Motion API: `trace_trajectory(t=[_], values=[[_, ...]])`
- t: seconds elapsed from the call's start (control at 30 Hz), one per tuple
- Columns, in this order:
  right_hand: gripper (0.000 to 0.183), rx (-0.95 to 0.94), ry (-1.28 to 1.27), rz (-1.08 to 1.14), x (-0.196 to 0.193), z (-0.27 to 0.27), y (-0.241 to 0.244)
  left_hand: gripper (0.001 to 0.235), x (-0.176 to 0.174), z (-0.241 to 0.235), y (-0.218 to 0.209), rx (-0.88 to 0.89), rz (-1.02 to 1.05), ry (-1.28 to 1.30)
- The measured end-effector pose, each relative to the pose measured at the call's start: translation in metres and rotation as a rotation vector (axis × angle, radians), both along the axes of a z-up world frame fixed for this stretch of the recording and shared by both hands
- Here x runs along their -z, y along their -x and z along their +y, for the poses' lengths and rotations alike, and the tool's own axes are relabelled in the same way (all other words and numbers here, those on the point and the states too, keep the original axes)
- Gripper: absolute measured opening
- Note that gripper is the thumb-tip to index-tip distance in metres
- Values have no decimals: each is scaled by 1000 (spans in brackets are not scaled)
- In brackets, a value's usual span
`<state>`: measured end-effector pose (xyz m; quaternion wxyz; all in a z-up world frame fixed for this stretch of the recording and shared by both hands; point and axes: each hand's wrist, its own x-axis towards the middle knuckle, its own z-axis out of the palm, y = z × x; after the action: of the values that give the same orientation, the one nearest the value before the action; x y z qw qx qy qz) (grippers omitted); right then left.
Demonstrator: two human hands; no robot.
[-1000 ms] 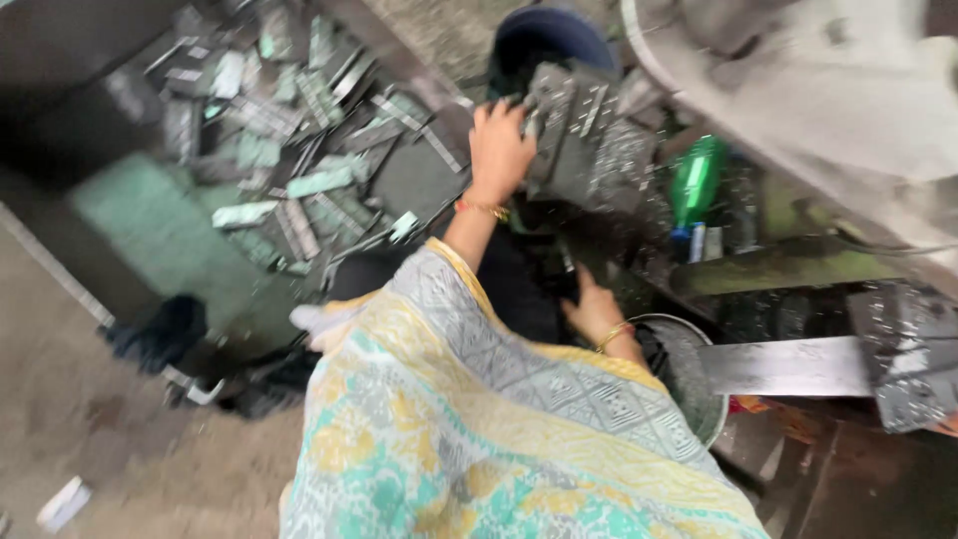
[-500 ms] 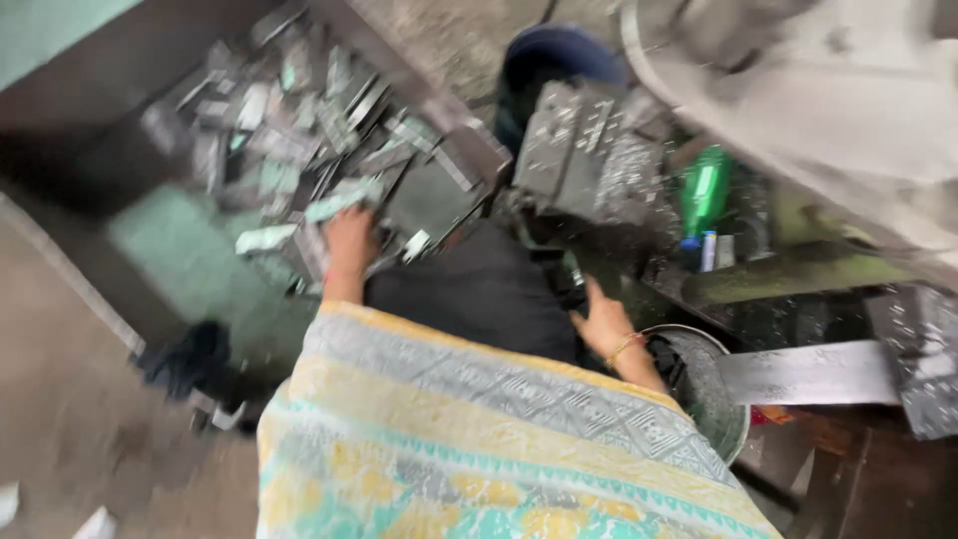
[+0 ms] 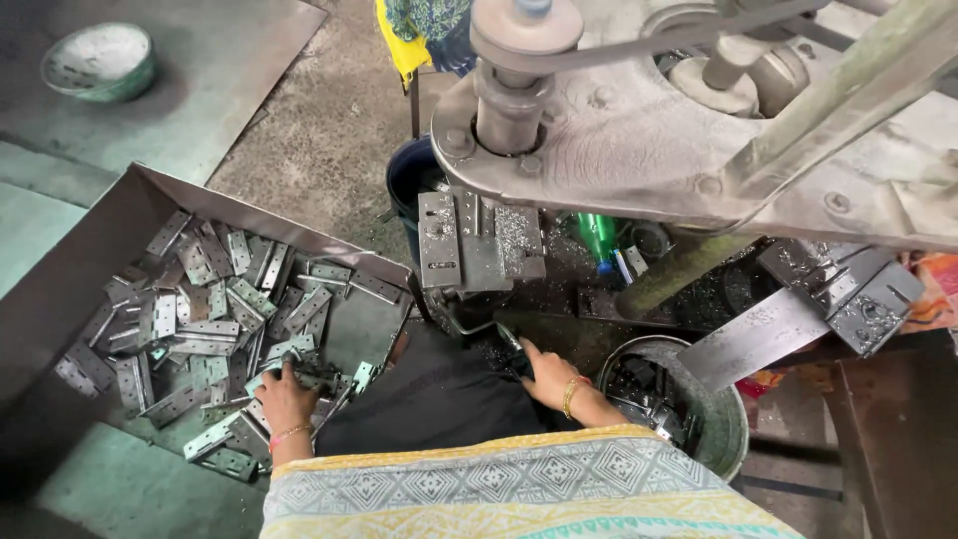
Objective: The person picks up metal hinges one at a time, places them onto a machine for processing, and then drops the finished pieces into a metal bin.
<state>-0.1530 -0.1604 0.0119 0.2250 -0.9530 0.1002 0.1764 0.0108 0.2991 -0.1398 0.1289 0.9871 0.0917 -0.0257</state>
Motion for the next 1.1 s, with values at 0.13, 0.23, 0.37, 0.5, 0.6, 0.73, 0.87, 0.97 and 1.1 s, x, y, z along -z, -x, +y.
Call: trace_trajectory(t=[0.13, 0.23, 0.37, 0.5, 0.6, 0.73, 0.87, 0.97, 1.1], values=[[82, 0, 4, 12, -2, 1, 0, 95, 15, 10, -4, -7, -56, -47], [83, -8, 19, 14, -4, 1, -2, 94, 19, 20, -13, -27, -139, -58], [84, -6, 30, 42, -5, 3, 0, 65, 16, 27, -19, -15, -195, -11], [84, -10, 38, 37, -3, 2, 0, 37, -9, 24, -19, -26, -158, 118], [84, -2, 22, 39, -6, 2, -1, 31, -36, 22, -19, -58, -64, 293], [85, -4, 19, 57, -8, 3, -2, 28, -92, 0, -24, -26, -111, 365], [85, -5, 11, 68, -4, 3, -2, 28, -161, -55, -35, 11, -200, 704], [85, 5, 11, 53, 0, 1, -2, 33, -198, -115, -41, 92, -244, 932], [84, -14, 33, 50, 2, 0, -1, 33, -199, -198, -54, 143, -330, 1116]])
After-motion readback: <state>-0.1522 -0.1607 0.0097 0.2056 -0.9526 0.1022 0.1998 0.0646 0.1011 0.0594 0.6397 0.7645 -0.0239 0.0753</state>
